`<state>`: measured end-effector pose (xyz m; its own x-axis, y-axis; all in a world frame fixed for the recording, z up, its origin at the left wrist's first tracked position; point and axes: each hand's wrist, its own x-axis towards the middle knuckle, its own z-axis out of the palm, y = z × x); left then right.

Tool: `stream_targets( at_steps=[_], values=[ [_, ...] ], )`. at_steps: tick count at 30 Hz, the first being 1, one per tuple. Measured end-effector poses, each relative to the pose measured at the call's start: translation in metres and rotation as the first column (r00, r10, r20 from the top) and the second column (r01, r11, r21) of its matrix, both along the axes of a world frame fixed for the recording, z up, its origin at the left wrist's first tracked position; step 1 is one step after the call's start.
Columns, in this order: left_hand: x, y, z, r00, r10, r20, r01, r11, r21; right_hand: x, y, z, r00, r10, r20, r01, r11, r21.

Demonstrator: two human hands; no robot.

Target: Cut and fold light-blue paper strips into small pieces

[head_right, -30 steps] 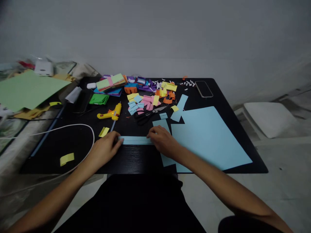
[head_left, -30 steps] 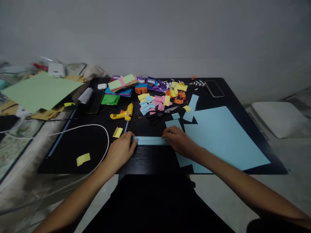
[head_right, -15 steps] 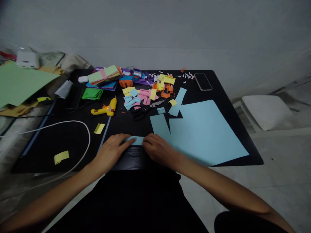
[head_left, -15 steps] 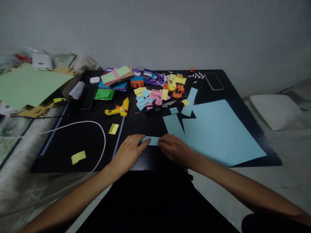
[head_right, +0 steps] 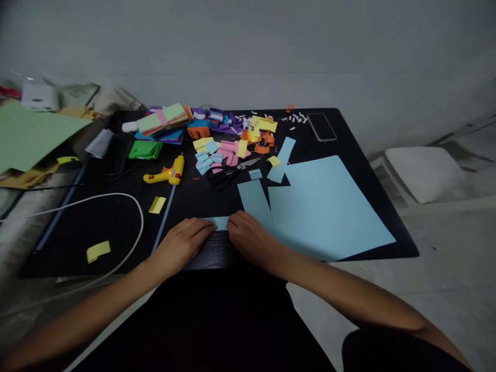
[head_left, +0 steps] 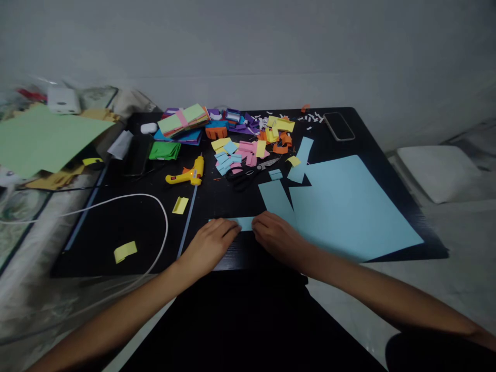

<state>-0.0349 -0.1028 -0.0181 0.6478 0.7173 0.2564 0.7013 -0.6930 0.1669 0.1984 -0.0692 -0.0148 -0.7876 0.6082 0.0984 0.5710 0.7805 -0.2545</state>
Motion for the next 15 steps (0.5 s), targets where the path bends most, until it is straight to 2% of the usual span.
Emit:
stream_targets(
  at_steps=[4, 8, 15],
  values=[
    [0.0026, 0.0026, 0.0039, 0.999, -0.011, -0.048, 0.012, 1.000, 0.026, 0.0005, 0.0015, 0.0045, 0.998, 0.020, 0.051, -0.019, 1.000, -0.020],
    [0.0043, 0.0047, 0.0059, 0.997, -0.032, -0.077, 0.035, 0.998, 0.044, 0.0022, 0.0024, 0.0068, 0.998, 0.056, 0.036, -0.056, 0.998, -0.021],
    [0.0031, 0.0040, 0.0069, 0.991, -0.064, -0.121, 0.070, 0.996, 0.049, 0.0022, 0.0030, -0.0012, 0.998, 0.055, -0.035, -0.055, 0.998, -0.013]
  ],
)
